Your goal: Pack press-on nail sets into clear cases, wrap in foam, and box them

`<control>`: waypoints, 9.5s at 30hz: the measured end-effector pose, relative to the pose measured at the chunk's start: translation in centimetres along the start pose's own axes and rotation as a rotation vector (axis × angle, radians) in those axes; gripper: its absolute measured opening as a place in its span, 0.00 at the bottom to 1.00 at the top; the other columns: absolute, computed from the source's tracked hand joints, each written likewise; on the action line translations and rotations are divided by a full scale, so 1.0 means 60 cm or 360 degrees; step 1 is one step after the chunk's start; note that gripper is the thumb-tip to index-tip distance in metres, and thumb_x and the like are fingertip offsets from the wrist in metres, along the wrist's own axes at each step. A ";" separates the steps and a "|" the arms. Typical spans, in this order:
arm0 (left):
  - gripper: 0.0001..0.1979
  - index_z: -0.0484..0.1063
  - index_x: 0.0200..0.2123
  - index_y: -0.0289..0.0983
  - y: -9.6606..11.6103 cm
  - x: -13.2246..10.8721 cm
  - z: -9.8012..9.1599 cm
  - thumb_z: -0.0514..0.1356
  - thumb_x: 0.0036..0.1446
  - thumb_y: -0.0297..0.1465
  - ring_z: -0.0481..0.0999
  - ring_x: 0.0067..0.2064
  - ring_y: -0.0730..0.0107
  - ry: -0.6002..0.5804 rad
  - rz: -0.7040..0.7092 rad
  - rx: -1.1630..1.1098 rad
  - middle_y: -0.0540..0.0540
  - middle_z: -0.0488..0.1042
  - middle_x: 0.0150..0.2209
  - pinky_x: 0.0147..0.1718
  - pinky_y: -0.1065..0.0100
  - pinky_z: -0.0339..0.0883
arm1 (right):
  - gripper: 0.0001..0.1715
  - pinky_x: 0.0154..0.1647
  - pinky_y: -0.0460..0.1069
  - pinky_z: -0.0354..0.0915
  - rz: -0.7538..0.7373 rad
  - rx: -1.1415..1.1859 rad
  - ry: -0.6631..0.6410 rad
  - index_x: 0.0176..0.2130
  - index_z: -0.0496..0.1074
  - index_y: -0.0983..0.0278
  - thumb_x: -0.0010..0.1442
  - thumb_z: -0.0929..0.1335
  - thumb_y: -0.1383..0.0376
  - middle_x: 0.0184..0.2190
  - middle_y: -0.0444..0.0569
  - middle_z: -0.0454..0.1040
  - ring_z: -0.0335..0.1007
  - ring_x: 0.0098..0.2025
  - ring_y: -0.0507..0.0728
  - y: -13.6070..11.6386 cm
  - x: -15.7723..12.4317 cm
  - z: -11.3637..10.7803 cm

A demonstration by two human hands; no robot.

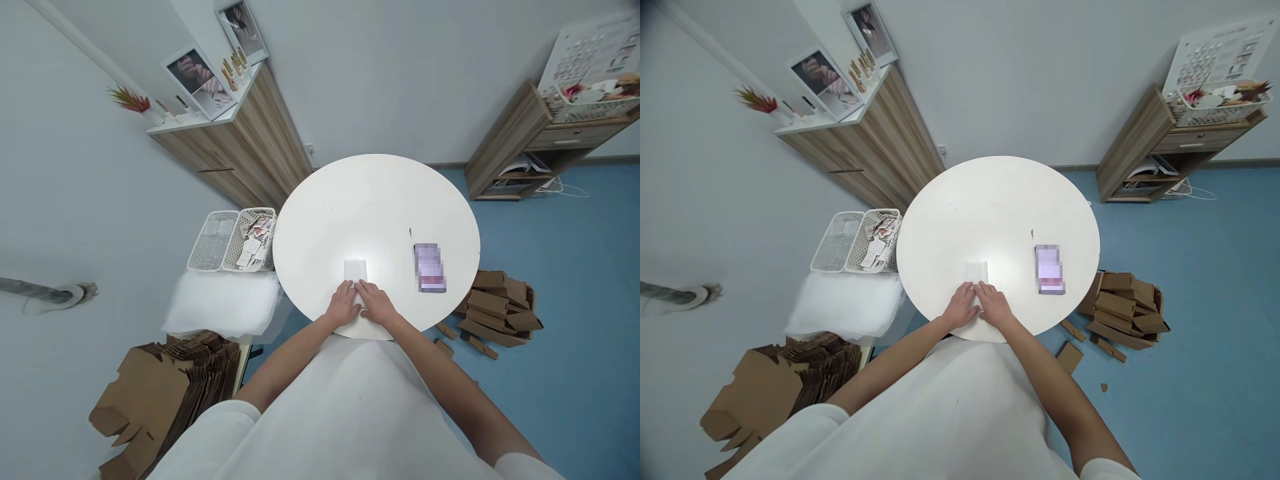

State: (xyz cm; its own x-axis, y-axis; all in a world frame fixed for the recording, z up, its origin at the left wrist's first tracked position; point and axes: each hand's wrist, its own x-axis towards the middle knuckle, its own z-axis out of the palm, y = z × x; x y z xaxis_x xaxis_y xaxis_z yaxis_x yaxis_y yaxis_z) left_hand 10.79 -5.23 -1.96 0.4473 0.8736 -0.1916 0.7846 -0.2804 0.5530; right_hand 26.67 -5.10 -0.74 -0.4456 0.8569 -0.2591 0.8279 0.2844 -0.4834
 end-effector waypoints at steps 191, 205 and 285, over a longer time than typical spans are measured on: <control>0.28 0.65 0.48 0.36 -0.245 -0.740 -0.193 0.52 0.50 0.49 0.67 0.48 0.53 0.1198 -0.1767 0.0112 0.40 0.69 0.46 0.43 0.59 0.60 | 0.23 0.32 0.48 0.59 -0.1072 -0.0509 -0.0151 0.47 0.63 0.61 0.51 0.66 0.58 0.40 0.50 0.68 0.66 0.41 0.57 -0.709 0.186 0.169; 0.27 0.65 0.48 0.37 -0.260 -0.769 -0.171 0.54 0.48 0.47 0.68 0.46 0.53 0.1098 -0.1664 -0.0064 0.40 0.70 0.44 0.42 0.58 0.61 | 0.17 0.38 0.49 0.60 -0.1296 -0.0376 0.0018 0.42 0.66 0.64 0.52 0.59 0.71 0.39 0.52 0.68 0.65 0.41 0.57 -0.776 0.166 0.193; 0.17 0.66 0.45 0.36 -0.079 -0.300 -0.211 0.54 0.51 0.35 0.73 0.28 0.74 0.1197 -0.0664 -0.0827 0.47 0.73 0.37 0.28 0.72 0.67 | 0.26 0.52 0.55 0.58 0.0176 0.1162 0.0962 0.54 0.60 0.58 0.58 0.56 0.56 0.51 0.50 0.64 0.59 0.53 0.58 -0.160 -0.059 -0.089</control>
State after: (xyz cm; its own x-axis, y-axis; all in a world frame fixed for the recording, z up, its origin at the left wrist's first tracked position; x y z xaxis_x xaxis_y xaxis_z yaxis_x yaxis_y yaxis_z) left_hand -6.41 -14.57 9.10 -0.3486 0.9372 0.0120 0.4519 0.1569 0.8782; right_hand 22.10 -8.58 9.26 0.0429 0.9982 0.0427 0.3469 0.0252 -0.9376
